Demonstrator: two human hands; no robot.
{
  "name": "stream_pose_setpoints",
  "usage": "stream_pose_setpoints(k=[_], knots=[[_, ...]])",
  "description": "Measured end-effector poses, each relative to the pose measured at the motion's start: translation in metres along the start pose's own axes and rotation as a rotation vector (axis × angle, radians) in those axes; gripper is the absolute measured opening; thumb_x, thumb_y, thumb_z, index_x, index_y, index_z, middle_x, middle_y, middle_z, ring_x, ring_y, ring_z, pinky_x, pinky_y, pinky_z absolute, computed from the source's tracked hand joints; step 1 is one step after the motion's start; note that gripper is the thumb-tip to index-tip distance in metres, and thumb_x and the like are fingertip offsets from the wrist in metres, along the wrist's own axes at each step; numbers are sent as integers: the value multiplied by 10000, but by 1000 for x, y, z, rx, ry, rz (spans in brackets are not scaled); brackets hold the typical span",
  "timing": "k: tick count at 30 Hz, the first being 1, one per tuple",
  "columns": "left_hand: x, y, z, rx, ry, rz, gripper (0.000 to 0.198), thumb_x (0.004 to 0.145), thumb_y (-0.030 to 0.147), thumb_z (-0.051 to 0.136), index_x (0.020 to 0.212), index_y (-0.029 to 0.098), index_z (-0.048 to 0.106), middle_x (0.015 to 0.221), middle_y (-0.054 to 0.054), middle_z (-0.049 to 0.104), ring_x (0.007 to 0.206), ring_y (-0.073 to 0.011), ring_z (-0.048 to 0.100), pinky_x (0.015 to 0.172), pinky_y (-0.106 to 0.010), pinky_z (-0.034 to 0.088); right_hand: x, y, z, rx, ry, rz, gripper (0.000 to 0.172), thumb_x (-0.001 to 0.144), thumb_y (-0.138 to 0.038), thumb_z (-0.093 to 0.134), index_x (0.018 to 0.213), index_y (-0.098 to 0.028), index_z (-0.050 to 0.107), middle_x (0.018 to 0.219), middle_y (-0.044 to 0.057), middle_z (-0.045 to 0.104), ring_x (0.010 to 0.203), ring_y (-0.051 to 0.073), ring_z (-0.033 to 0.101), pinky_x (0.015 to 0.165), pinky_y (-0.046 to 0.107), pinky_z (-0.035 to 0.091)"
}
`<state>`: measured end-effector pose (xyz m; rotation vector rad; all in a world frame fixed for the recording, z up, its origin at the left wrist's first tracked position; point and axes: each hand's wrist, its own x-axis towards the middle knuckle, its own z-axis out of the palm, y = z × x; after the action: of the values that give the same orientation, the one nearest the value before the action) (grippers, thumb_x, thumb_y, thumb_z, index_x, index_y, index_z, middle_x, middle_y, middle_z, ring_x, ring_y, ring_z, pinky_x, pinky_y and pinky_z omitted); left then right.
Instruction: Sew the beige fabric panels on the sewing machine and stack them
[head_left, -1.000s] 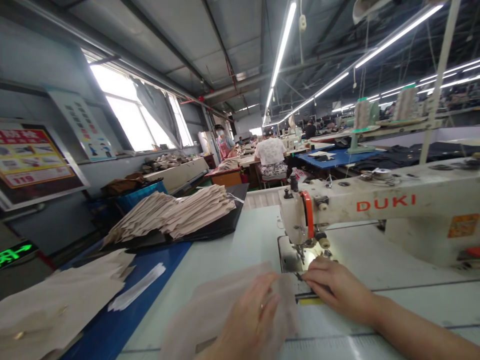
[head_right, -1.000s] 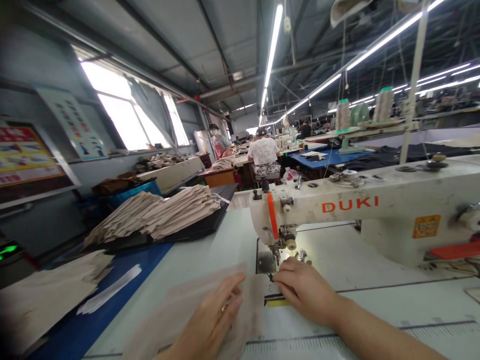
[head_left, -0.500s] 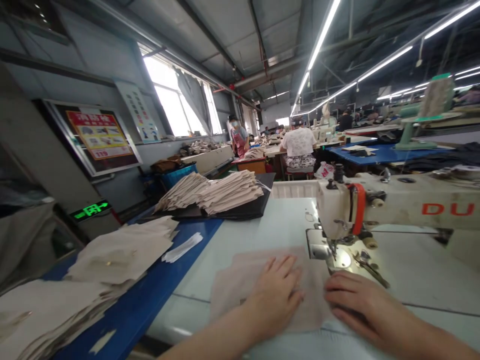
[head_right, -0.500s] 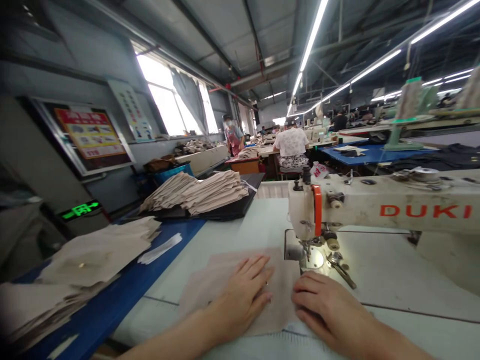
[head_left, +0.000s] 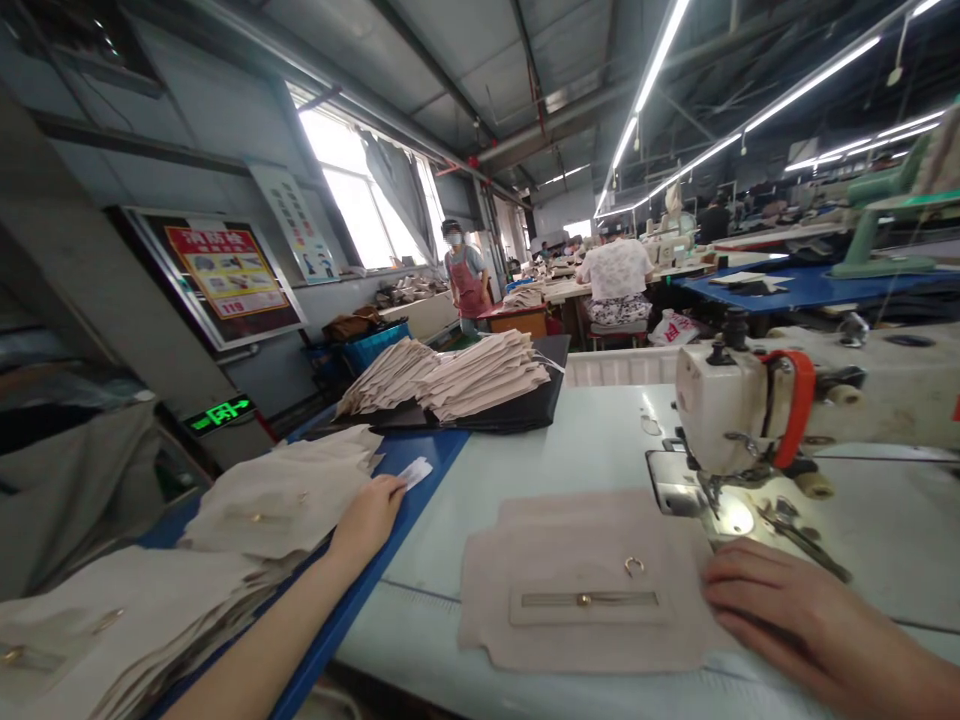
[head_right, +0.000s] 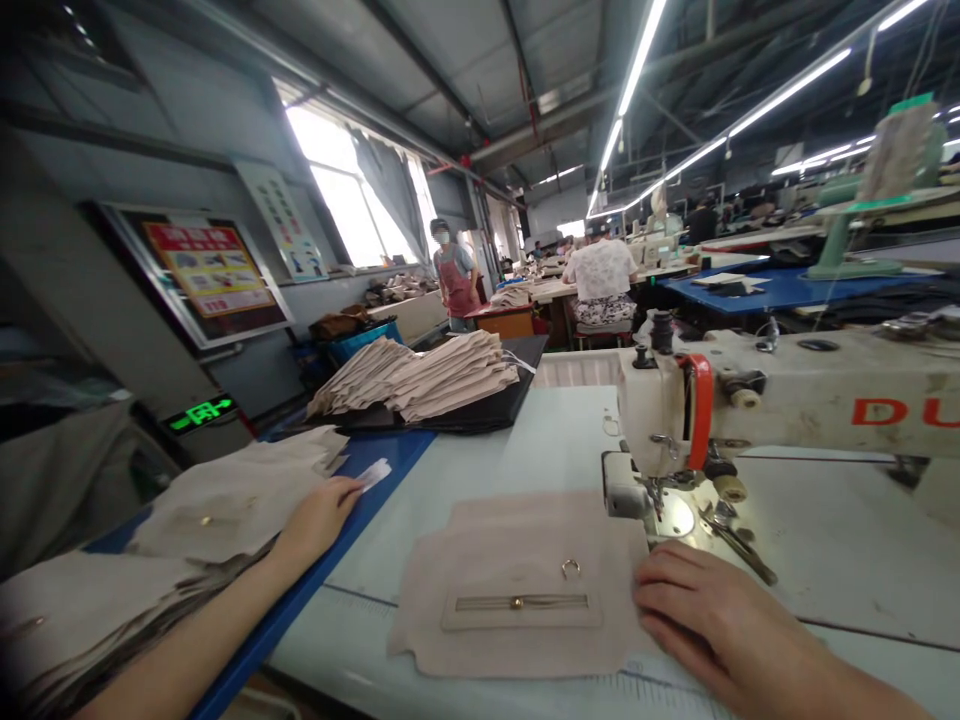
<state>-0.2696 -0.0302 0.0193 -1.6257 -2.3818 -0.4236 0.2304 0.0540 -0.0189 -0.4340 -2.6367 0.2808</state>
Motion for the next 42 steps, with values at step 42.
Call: stream_pose_setpoints(k=[42], knots=[[-56, 255, 58, -476, 81, 819, 240, 959, 152, 415, 878, 195, 637, 857, -54, 730, 803, -192, 702, 739, -312, 582, 2, -3, -8, -99, -5, 6, 206, 979, -234, 519, 974, -159, 711, 925, 81, 710, 904, 198, 613, 888, 332, 477]])
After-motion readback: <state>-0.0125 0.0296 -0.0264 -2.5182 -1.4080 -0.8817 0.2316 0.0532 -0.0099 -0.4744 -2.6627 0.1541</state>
